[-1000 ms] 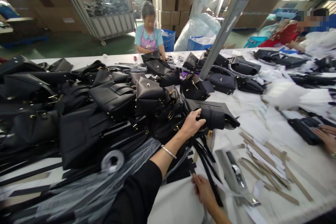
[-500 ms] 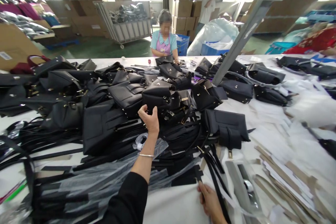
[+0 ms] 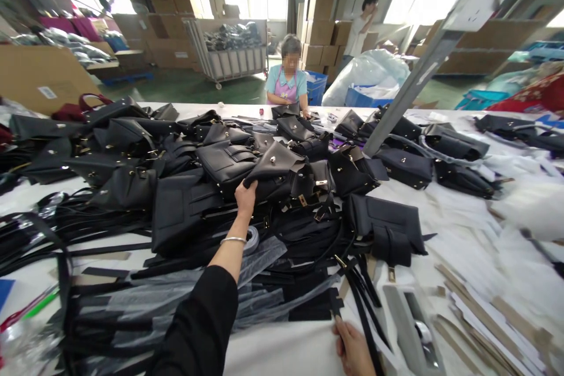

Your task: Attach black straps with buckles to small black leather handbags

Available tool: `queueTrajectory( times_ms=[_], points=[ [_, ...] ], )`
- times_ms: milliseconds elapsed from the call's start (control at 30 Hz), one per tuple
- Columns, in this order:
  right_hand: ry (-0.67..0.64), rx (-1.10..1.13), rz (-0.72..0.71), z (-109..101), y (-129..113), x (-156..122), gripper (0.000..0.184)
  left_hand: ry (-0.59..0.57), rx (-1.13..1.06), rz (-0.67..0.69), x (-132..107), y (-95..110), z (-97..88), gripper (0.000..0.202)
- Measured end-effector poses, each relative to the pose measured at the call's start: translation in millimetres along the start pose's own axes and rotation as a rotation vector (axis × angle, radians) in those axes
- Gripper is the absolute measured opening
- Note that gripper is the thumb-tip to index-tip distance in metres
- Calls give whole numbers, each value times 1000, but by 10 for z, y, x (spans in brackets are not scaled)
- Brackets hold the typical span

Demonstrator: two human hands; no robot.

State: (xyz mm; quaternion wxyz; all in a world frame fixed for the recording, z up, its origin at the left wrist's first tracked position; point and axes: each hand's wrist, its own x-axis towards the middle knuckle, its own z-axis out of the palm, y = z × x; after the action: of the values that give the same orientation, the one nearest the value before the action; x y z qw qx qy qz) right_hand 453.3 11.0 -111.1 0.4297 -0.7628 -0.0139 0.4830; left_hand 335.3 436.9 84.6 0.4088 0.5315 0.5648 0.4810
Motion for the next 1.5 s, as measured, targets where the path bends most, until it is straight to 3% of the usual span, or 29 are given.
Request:
queueTrajectory(
  times_ms=[167,333,500,567,600,633,700,767,800,867,967,1033,1067,1133,1267,1500],
  points=[
    [-11,-56,-41,-24,-40,-30,60,56,-195,-5,-533,-152,-395,40],
    [-32,-211,-121,-69,-177,-154,58,85,-384,-118,-1361,-164,-911,45],
    [40,-438,-417,-224,-594,-351,44,125,-475,-267,-2245,-94,-1345,47],
    [140,-445,-660,-249,-831,-543,51,146,-443,-271,-2590,-45,-1438,45],
    [113,-427,-688,-242,-945,-673,52,148,-433,-270,-2761,-22,-1462,43],
    [21,-393,-638,-222,-1047,-821,51,137,-433,-274,-2928,-4,-1470,42],
    [-293,-201,-466,-154,-1186,-1136,53,76,-438,-294,-3248,4,-1451,37],
    [-566,36,-281,-81,-1214,-1409,54,-23,-386,-315,-3541,-33,-1411,32],
    [-636,138,-207,-55,-1187,-1507,54,-90,-333,-328,-3676,-65,-1391,31],
    [-640,259,-87,-41,-1067,-1604,55,-263,-226,-375,-3919,-135,-1367,27],
    [-558,271,31,-110,-812,-1543,55,-645,-104,-408,-4196,-178,-1381,21],
    [-520,219,74,-184,-648,-1450,56,-841,11,-298,-4280,-140,-1405,16],
    [-495,195,80,-220,-577,-1408,58,-883,74,-213,-4283,-106,-1413,14],
    [-436,158,72,-281,-468,-1350,64,-833,192,-39,-4207,-33,-1403,11],
    [-346,97,-45,-373,-384,-1318,69,-616,448,224,-3847,22,-1249,16],
    [-283,-36,-288,-435,-486,-1262,52,-618,604,223,-3358,-203,-805,28]
  ],
)
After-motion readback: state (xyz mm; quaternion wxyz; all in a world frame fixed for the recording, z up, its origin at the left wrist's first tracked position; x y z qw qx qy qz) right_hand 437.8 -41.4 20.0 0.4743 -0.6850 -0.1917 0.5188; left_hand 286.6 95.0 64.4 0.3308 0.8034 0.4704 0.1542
